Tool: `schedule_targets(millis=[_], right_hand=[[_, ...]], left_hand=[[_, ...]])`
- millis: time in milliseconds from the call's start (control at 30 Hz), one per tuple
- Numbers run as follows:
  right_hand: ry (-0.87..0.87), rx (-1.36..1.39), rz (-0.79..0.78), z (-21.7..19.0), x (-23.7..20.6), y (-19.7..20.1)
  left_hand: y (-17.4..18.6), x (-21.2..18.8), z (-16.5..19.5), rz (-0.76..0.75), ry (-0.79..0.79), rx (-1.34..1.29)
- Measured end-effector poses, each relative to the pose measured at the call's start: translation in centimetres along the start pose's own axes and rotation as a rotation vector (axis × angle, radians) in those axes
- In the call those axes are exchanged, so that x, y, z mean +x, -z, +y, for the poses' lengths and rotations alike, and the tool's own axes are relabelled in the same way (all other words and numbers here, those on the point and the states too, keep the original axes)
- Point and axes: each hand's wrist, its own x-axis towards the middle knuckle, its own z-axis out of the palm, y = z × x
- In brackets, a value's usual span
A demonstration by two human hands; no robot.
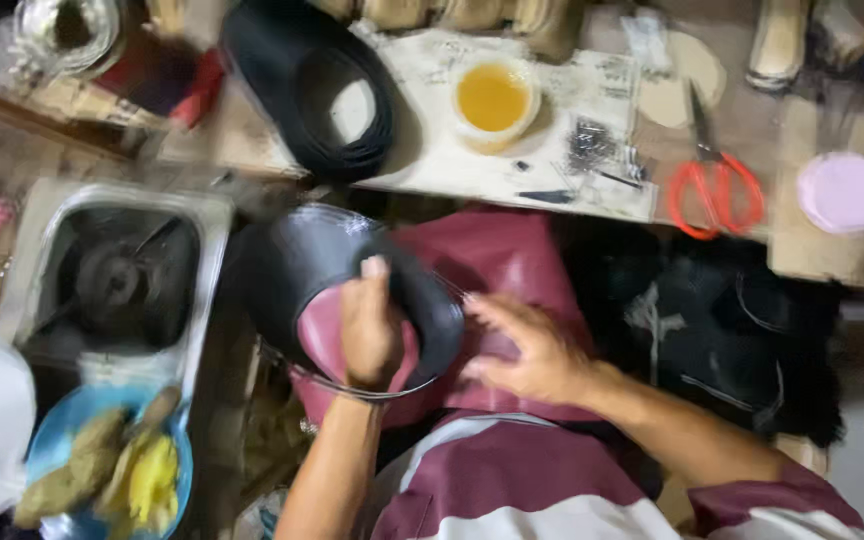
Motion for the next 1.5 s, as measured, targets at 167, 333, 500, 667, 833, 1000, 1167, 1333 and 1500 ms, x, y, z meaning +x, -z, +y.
schedule_targets(millis=[167, 333, 500, 667, 833, 1000, 1167, 1333, 1500], right_hand=[[-0.175, 0.095, 0.171, -2.9, -5.4, -3.8], [-0.604, 0.74, 0.334, -3.1, -8.3, -3.4], [-0.459, 0.941, 0.675, -1.7, -16.0, -0.3], [-0.79, 0.658, 0.961, 0.9, -26.4, 1.5], [-1.087, 0.593, 1.201, 6.1, -31.8, -1.6], [-1.257, 0.402, 1.282, 10.6, -31.5, -4.0], [-1.223, -0.073, 1.375, 12.0, -29.4, -4.4], [-1.527, -0.18, 1.334, 12.6, -26.3, -4.0], [-1.785, -0.443, 0.585, 12.7, -23.3, -4.3]], left_hand=[[-2.3, -3.9, -1.3, -0.061, 0.053, -0.384], [-3.8, -3.5, -2.3, -0.377, 0.198, -0.047], [-2.1, -3.9, -2.9, -0.913, 0.319, 0.261], [-1.6, -4.9, -1.8, -0.776, 0.44, 0.137], [-1.5, -5.3, -1.2, -0.741, 0.418, 0.132], [-1.1, -5.5, -2.0, -0.785, 0.403, 0.094], [-0.1, -5.8, -2.6, -0.778, 0.404, 0.06], [1.2, -6.2, -3.5, -0.708, 0.426, 0.113], [2.6, -6.2, -4.0, -0.671, 0.437, 0.1]])
